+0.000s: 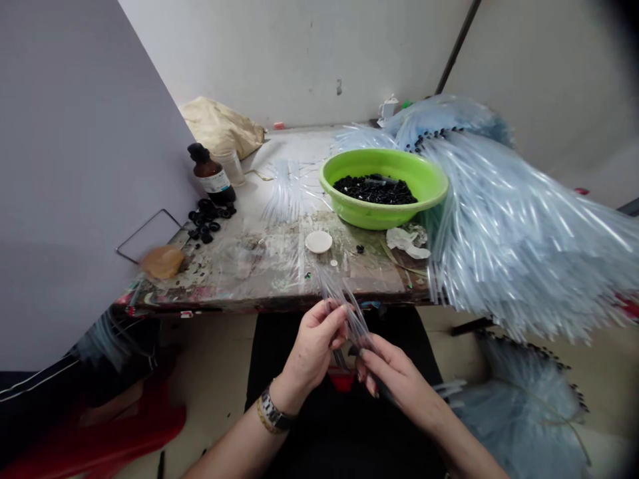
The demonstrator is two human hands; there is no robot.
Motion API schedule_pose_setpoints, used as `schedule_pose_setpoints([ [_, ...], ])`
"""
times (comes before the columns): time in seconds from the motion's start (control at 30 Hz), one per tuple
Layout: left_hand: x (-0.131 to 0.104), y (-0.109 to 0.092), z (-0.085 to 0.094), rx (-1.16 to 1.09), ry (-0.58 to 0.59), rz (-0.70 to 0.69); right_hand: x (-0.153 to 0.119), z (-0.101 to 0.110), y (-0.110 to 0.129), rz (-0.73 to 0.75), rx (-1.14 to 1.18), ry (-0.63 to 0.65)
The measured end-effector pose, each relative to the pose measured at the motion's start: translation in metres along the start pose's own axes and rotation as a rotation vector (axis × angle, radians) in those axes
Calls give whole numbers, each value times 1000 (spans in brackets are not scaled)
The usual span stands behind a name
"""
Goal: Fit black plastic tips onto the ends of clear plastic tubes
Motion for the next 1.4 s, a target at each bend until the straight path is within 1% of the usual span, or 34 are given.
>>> schedule_pose_setpoints([
  [0.2,-1,3,3,-21,-30,23,-1,-5,-2,-11,-33,33],
  [0.4,-2,4,2,-6,-33,37,-2,-4,-2,18,-95,21],
  [0.47,-1,5,2,-1,-28,51,-2,-3,-2,29,-122,12],
  [0.57,-2,9,-1,15,15,96,-2,-2,-3,39,-161,3],
  [0.63,-2,10,-2,40,34,101,-2,-2,-3,40,-184,0],
  [0.73,-2,8,0,67,10,76,-2,-2,-1,51,-212,-14],
  [0.8,-2,7,0,60,-7,70,-2,0,4,77,-243,-45],
  [1.0,-2,10,1,54,-43,72,-7,15,25,256,-473,-250],
  [1.07,-2,12,1,48,-46,75,-10,18,29,295,-507,-294],
  [1.27,-4,16,-1,-15,-62,83,-9,22,25,256,-449,-315],
  [1.4,-4,19,-2,-20,-63,71,-8,20,23,250,-492,-304],
])
Point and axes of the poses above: each hand's wrist, its own x-axis towards the middle knuckle, its own z-axis out of the back of the hand, y = z × x, the point moved 9 cm from there along x, towards the middle knuckle, and after that the axes turned 2 degrees about -y, right-handed, at the moved point
